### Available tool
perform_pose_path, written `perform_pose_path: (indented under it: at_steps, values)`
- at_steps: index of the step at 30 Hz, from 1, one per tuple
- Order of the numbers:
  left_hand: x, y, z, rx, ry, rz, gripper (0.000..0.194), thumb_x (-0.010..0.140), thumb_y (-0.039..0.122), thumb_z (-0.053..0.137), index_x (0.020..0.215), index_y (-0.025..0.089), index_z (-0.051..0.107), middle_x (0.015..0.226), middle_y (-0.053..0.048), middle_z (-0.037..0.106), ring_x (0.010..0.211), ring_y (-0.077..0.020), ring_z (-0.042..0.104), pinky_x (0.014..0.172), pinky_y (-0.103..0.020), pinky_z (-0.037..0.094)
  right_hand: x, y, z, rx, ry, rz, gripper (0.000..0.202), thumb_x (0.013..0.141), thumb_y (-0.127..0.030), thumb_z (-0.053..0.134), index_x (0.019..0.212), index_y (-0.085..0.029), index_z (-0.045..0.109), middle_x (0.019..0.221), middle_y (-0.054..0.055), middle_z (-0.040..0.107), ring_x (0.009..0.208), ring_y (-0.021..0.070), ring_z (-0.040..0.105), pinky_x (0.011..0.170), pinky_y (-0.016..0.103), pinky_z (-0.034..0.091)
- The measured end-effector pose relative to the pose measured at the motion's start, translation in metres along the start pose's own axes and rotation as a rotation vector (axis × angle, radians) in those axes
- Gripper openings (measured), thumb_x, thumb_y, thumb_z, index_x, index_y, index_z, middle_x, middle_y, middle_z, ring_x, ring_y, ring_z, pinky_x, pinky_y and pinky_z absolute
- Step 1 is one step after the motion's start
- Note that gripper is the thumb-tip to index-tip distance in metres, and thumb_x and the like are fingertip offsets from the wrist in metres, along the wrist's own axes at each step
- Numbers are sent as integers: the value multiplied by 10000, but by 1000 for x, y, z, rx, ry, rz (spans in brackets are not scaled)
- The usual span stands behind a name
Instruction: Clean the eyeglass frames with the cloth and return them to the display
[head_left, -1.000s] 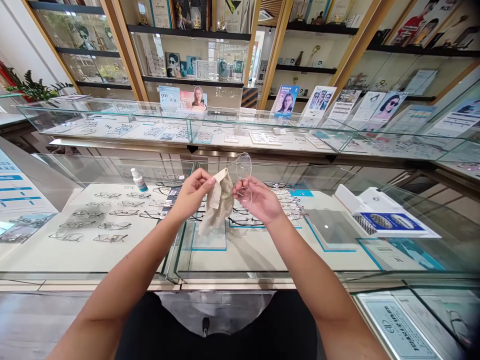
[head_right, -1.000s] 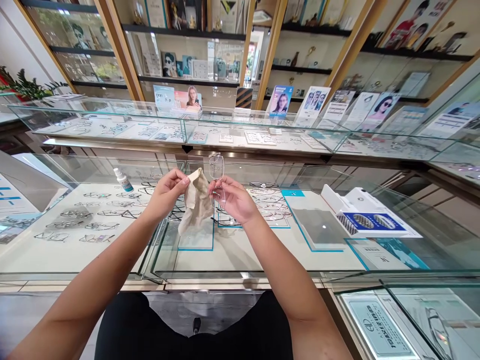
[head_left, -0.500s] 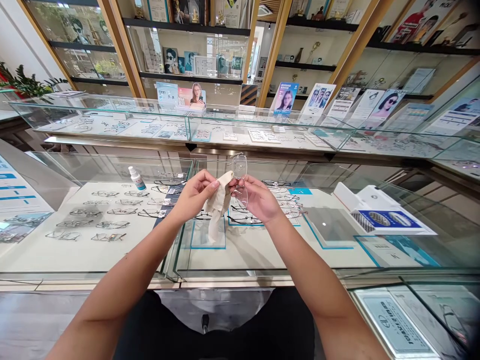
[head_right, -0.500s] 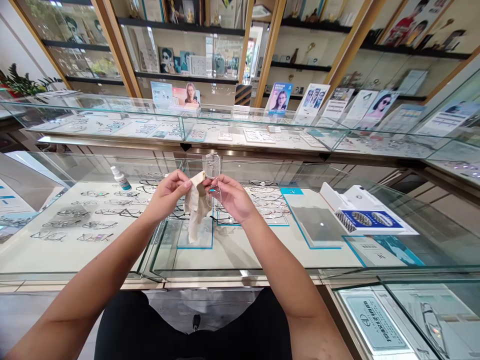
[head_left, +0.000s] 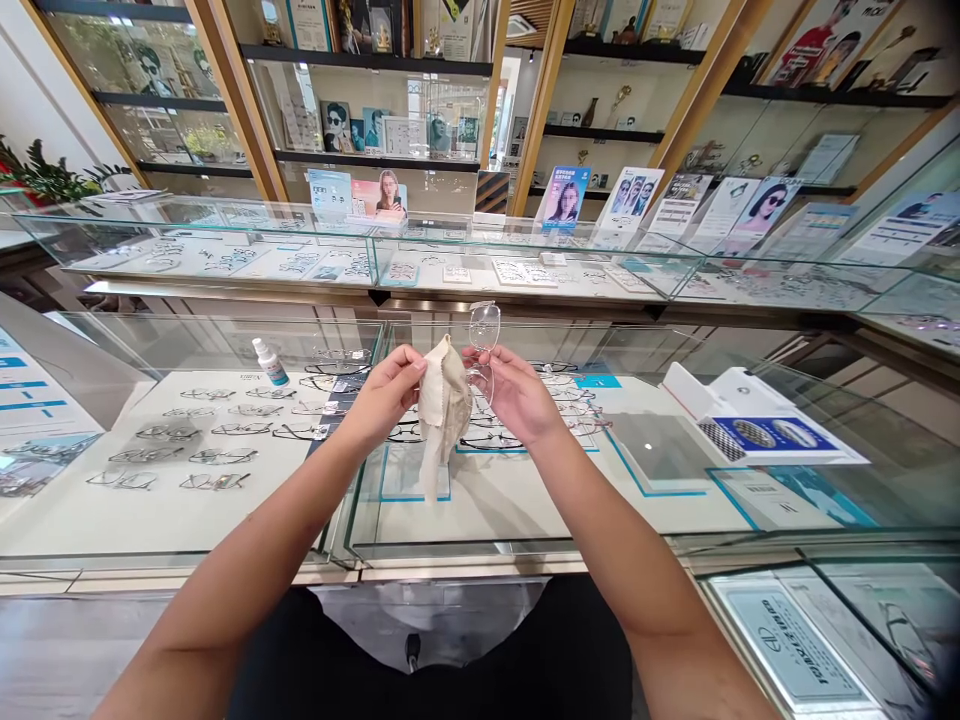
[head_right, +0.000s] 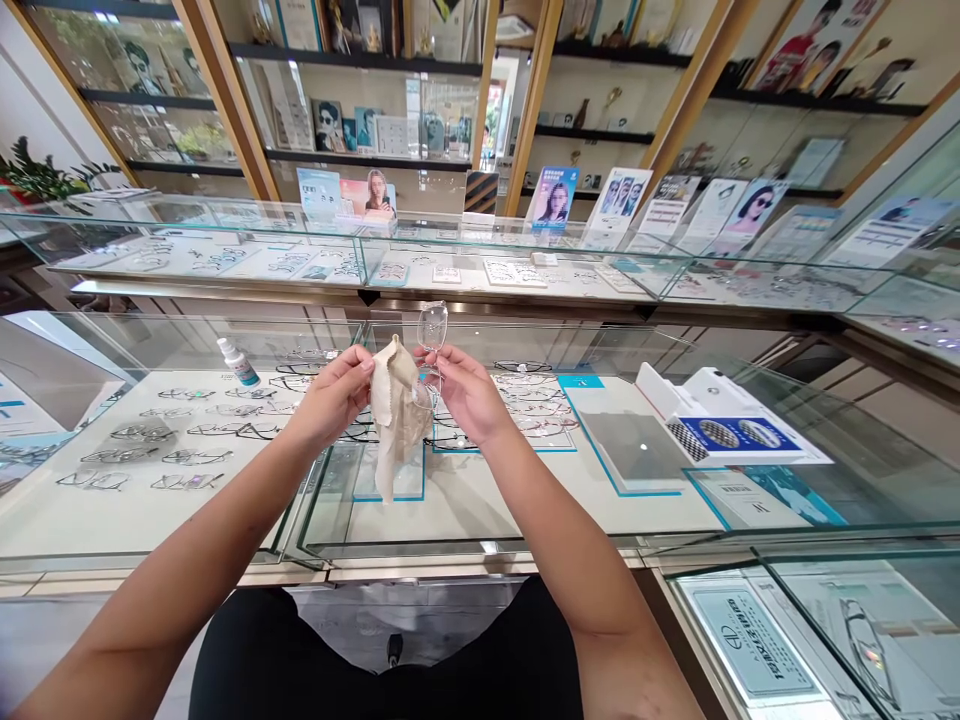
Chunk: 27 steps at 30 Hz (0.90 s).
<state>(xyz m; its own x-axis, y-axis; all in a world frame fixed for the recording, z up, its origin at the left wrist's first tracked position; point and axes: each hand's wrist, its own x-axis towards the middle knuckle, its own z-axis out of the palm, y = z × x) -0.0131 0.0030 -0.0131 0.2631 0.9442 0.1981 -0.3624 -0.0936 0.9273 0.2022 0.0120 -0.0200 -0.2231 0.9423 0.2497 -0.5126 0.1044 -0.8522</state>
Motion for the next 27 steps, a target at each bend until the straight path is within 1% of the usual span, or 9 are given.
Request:
perform_pose_path:
  at_steps: [3, 6, 10, 13, 15, 19, 22, 25, 27]
  values:
    - [-2, -3, 4, -11, -29, -33, 564, 780, 579, 944, 831, 192, 536, 734, 53, 505, 634, -77, 451, 604, -188, 403, 0, 2, 2, 6, 9, -1, 212, 767, -419, 927, 828, -253, 809, 1149, 50, 804, 1104, 210, 689, 891, 320, 555]
    - [-5, -6, 7, 2, -64, -26, 544, 812, 585, 917, 838, 193, 541, 747, 50, 503, 646, -82, 446, 615, -198, 398, 0, 4, 4, 32, 26, 8, 232, 746, -424, 950, 831, -255, 817, 1166, 45, 810, 1097, 206, 691, 865, 308, 558]
    - [-7, -10, 9, 49, -119, 17, 499, 873, 579, 861, 846, 199, 538, 772, 43, 519, 658, -94, 446, 625, -225, 397, -1, 7, 7, 83, 43, 30, 269, 717, -428, 977, 835, -255, 807, 1162, 29, 819, 935, 165, 681, 754, 275, 532]
    - [-8, -13, 10, 93, -150, 28, 461, 907, 566, 820, 857, 205, 538, 776, 38, 538, 661, -105, 451, 621, -242, 386, -2, 8, 10, 96, 31, 46, 270, 738, -430, 971, 852, -258, 797, 1178, 25, 826, 890, 154, 674, 747, 272, 528]
    - [-8, -14, 10, 109, -150, 26, 427, 915, 539, 803, 856, 206, 543, 752, 43, 525, 649, -105, 443, 616, -243, 377, -4, 7, 12, 101, 25, 50, 266, 749, -428, 969, 862, -263, 794, 1158, 23, 830, 900, 158, 680, 760, 272, 533]
    - [-9, -15, 14, 120, -121, 4, 394, 895, 477, 802, 810, 200, 536, 677, 59, 482, 604, -92, 419, 593, -229, 354, -5, 8, 16, 92, 25, 33, 277, 741, -434, 981, 870, -268, 801, 1028, 14, 822, 845, 151, 659, 723, 264, 518]
    - [-10, -16, 18, 143, -95, -1, 457, 882, 532, 828, 816, 208, 512, 624, 74, 484, 557, -83, 403, 555, -217, 330, -6, 9, 17, 80, 38, 35, 307, 717, -446, 997, 872, -262, 807, 985, 14, 810, 828, 147, 655, 711, 258, 514]
    - [-10, -17, 21, 119, -98, -25, 541, 857, 626, 853, 898, 232, 485, 574, 95, 518, 494, -84, 399, 512, -210, 323, -6, 10, 18, 59, 45, 41, 326, 715, -460, 995, 876, -258, 795, 992, 16, 804, 821, 145, 649, 706, 259, 511]
    - [-9, -19, 21, 100, -110, -48, 575, 837, 647, 872, 962, 239, 486, 569, 95, 564, 469, -87, 405, 497, -209, 332, -7, 11, 18, 43, 38, 37, 322, 731, -461, 980, 877, -255, 781, 1003, 17, 799, 812, 144, 641, 700, 265, 506]
